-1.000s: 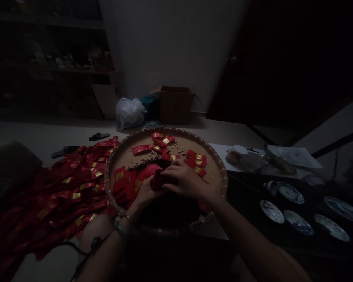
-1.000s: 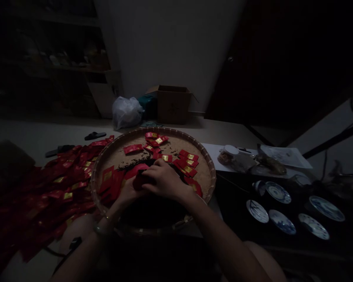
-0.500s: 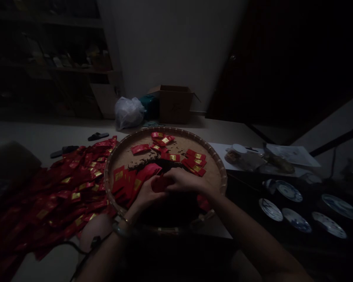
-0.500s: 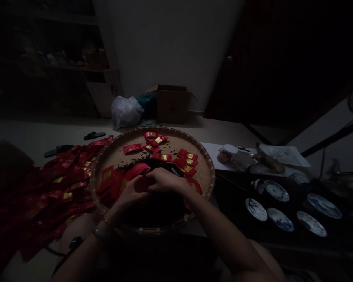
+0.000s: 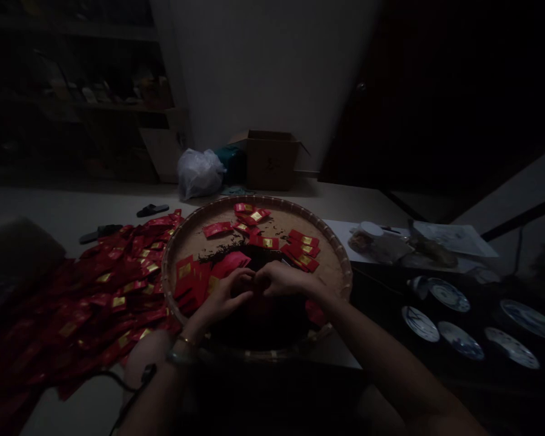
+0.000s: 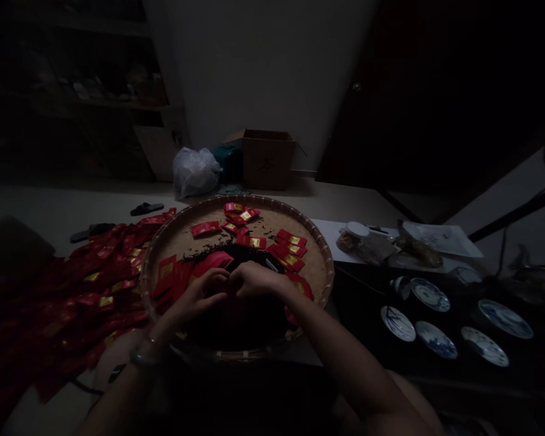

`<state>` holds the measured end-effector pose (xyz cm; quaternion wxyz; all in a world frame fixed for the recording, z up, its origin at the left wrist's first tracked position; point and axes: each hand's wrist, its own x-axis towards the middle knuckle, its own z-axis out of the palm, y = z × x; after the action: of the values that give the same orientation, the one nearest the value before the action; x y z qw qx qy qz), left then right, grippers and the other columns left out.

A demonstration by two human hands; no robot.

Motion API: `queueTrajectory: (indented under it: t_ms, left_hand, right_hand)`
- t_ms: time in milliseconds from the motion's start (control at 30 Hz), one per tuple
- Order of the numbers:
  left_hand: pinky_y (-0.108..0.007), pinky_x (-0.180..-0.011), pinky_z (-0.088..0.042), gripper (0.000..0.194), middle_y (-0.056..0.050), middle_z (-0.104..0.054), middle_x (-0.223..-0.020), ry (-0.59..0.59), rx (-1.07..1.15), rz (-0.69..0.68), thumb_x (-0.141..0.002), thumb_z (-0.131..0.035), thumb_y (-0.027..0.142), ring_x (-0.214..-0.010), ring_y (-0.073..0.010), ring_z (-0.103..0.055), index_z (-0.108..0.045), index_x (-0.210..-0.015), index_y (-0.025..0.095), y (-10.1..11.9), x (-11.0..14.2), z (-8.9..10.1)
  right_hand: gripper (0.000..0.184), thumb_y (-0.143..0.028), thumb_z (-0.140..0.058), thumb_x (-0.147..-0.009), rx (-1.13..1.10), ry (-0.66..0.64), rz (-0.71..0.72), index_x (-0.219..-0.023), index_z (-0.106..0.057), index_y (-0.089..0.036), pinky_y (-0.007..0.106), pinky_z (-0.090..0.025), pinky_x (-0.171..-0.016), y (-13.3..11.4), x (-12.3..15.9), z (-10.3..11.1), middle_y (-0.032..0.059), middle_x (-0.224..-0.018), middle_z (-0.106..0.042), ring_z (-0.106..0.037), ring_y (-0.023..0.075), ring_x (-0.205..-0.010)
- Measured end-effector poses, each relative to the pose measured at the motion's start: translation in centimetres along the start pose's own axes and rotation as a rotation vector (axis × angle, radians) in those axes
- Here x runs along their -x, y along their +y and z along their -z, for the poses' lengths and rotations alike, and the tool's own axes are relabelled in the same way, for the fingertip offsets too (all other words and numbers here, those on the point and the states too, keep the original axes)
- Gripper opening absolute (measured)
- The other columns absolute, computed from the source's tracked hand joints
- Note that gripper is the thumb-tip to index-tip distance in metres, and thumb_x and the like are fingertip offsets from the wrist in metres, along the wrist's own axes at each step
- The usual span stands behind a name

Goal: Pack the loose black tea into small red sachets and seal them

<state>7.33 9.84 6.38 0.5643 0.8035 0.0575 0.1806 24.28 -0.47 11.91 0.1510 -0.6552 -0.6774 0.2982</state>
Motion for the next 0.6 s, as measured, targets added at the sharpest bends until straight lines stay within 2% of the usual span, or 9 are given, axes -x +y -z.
queueTrajectory:
  t_ms: [133, 267, 333, 400, 500, 600]
  left_hand:
    - [-0.029, -0.078, -0.050, 0.026, -0.004, -0.066, -0.097, -0.045, -0.174, 0.024, -0.078, -0.063, 0.025, -0.088, -0.0169, -0.062, -0.057, -0.102, 0.019, 0.8, -0.2, 0.3]
    - [-0.026, -0.074, -0.049, 0.021, -0.002, -0.066, -0.092, -0.052, -0.279, 0.038, -0.076, -0.062, 0.019, -0.082, -0.0155, -0.062, -0.058, -0.096, 0.019, 1.1, -0.1, 0.0]
    - [-0.027, -0.076, -0.049, 0.024, -0.002, -0.066, -0.093, -0.043, -0.311, 0.034, -0.075, -0.062, 0.015, -0.083, -0.0158, -0.062, -0.058, -0.098, 0.020, 1.1, 0.0, -0.2]
    - [-0.028, -0.079, -0.048, 0.027, -0.002, -0.067, -0.097, -0.048, -0.335, 0.021, -0.074, -0.061, 0.013, -0.087, -0.0167, -0.062, -0.058, -0.101, 0.020, 1.0, 0.2, -0.3]
    - [-0.028, -0.079, -0.048, 0.027, -0.003, -0.067, -0.097, -0.057, -0.375, 0.008, -0.074, -0.062, 0.013, -0.088, -0.0177, -0.061, -0.060, -0.100, 0.020, 1.1, 0.3, -0.2]
    - [-0.027, -0.074, -0.048, 0.019, -0.002, -0.066, -0.090, -0.061, -0.420, 0.010, -0.075, -0.061, 0.015, -0.082, -0.0168, -0.061, -0.060, -0.094, 0.019, 1.3, 0.2, -0.1]
  right_hand:
    - [0.012, -0.015, -0.068, -0.067, -0.097, -0.009, -0.022, -0.078, -0.072, -0.015, 0.018, -0.036, -0.057, 0.0, 0.3, 0.5, -0.0049, -0.065, -0.063, -0.056, 0.0113, -0.064]
    - [0.014, -0.018, -0.067, -0.067, -0.292, 0.010, -0.066, -0.081, -0.071, -0.014, 0.018, -0.039, -0.056, 0.1, 0.6, 1.7, -0.0033, -0.067, -0.064, -0.055, 0.0102, -0.061]
    - [0.015, -0.019, -0.065, -0.070, -0.379, 0.063, -0.122, -0.083, -0.070, -0.013, 0.018, -0.040, -0.052, 0.2, 0.7, 2.2, -0.0025, -0.066, -0.063, -0.055, 0.0100, -0.057]
    - [0.017, -0.019, -0.061, -0.074, -0.408, 0.172, -0.185, -0.088, -0.069, -0.013, 0.020, -0.042, -0.052, 0.3, 0.8, 2.5, -0.0012, -0.069, -0.064, -0.055, 0.0106, -0.056]
    - [0.024, -0.015, -0.063, -0.075, -0.262, 0.301, -0.181, -0.099, -0.067, -0.014, 0.025, -0.047, -0.066, 0.2, 1.1, 2.5, 0.0036, -0.086, -0.068, -0.060, 0.0144, -0.072]
    - [0.027, -0.019, -0.070, -0.075, -0.030, 0.320, -0.012, -0.102, -0.068, -0.017, 0.030, -0.045, -0.081, -0.2, 1.5, 1.6, 0.0063, -0.100, -0.066, -0.058, 0.0183, -0.089]
